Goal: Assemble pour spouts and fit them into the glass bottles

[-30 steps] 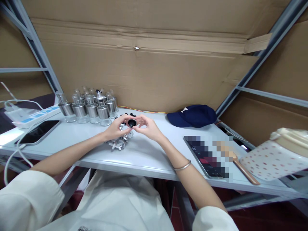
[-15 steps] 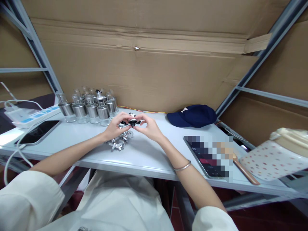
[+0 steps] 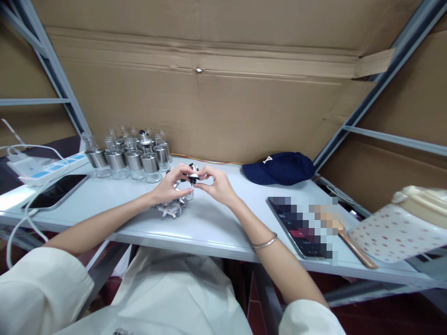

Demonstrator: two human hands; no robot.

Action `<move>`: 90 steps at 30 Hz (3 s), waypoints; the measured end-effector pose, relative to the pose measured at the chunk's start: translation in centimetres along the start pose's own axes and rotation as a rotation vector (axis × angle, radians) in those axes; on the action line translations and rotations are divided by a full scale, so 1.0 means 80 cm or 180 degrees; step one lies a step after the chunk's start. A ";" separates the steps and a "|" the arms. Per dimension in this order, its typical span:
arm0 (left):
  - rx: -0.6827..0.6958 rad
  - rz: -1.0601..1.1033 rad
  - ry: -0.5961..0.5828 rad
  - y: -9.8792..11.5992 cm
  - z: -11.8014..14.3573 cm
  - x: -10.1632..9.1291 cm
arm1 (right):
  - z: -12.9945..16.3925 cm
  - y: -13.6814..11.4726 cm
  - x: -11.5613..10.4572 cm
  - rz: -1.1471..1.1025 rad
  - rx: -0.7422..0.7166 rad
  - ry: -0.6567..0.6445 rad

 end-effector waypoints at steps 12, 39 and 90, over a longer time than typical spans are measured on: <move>0.0010 0.0042 0.0001 -0.003 -0.002 -0.001 | 0.001 0.001 0.000 0.0182 0.0017 -0.0077; -0.0280 -0.0060 -0.0004 -0.008 -0.003 -0.003 | 0.001 0.002 0.005 0.0026 0.0044 -0.0211; -0.1287 0.0506 -0.0483 -0.027 -0.001 0.019 | 0.005 -0.021 0.026 0.1547 -0.0662 -0.0707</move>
Point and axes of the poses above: each hand's wrist, its own z-axis away from the middle knuckle, its own x-axis out of the palm, y = z × x, the point moved 7 cm from there along -z, towards the middle knuckle, and after that the axes turned 9 degrees about -x, right-handed, at the moved point
